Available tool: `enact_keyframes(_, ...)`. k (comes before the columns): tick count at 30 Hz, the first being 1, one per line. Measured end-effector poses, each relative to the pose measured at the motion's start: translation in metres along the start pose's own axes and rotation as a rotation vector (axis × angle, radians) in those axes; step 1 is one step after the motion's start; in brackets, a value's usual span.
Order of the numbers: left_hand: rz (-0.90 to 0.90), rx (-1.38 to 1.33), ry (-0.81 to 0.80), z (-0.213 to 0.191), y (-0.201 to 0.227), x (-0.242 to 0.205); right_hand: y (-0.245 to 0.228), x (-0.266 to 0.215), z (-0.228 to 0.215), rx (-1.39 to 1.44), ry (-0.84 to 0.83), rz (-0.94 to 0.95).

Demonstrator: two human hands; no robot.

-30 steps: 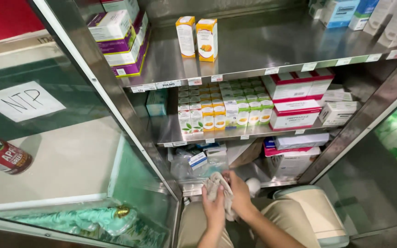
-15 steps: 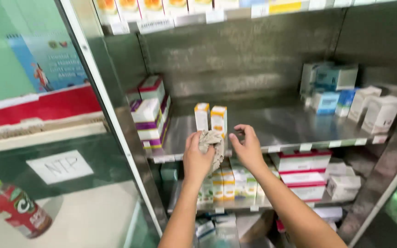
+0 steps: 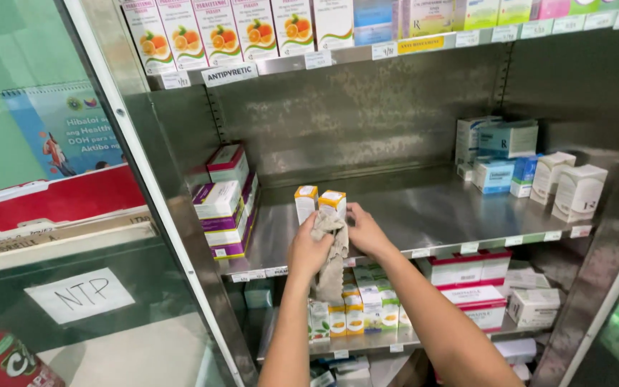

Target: Wiping down medicine bottles and boxes with a cloth and organizing them on shelves in a pharmacy.

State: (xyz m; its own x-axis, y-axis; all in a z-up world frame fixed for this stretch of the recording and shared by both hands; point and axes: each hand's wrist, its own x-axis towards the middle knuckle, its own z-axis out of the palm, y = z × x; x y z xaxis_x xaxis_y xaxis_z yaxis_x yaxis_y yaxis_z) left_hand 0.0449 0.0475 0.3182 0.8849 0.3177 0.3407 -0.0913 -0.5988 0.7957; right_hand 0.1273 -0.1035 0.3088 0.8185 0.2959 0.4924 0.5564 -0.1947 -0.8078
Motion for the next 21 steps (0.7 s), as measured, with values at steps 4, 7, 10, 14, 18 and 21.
enact_keyframes(4, 0.028, 0.010, -0.029, 0.007, -0.010, 0.002, 0.041, 0.016, 0.000, 0.015, 0.059, 0.014)
enact_keyframes(7, 0.112, -0.186, 0.004, 0.016, -0.021, -0.038, 0.045, -0.023, -0.012, 0.322, -0.051, -0.160)
enact_keyframes(10, 0.199, -0.335, -0.041, -0.010, 0.010, -0.123, -0.006, -0.107, -0.022, 0.440, -0.144, -0.240)
enact_keyframes(14, 0.394, -0.486, -0.221, -0.005, 0.019, -0.232, -0.026, -0.254, -0.039, 0.435, -0.019, -0.200)
enact_keyframes(18, 0.583, -0.482, -0.300, 0.017, 0.006, -0.329, -0.028, -0.394, -0.042, 0.683, 0.205, 0.066)
enact_keyframes(21, 0.666, -0.274, -0.125, 0.047, -0.030, -0.406, -0.017, -0.489, -0.032, 0.802, 0.344, 0.213)
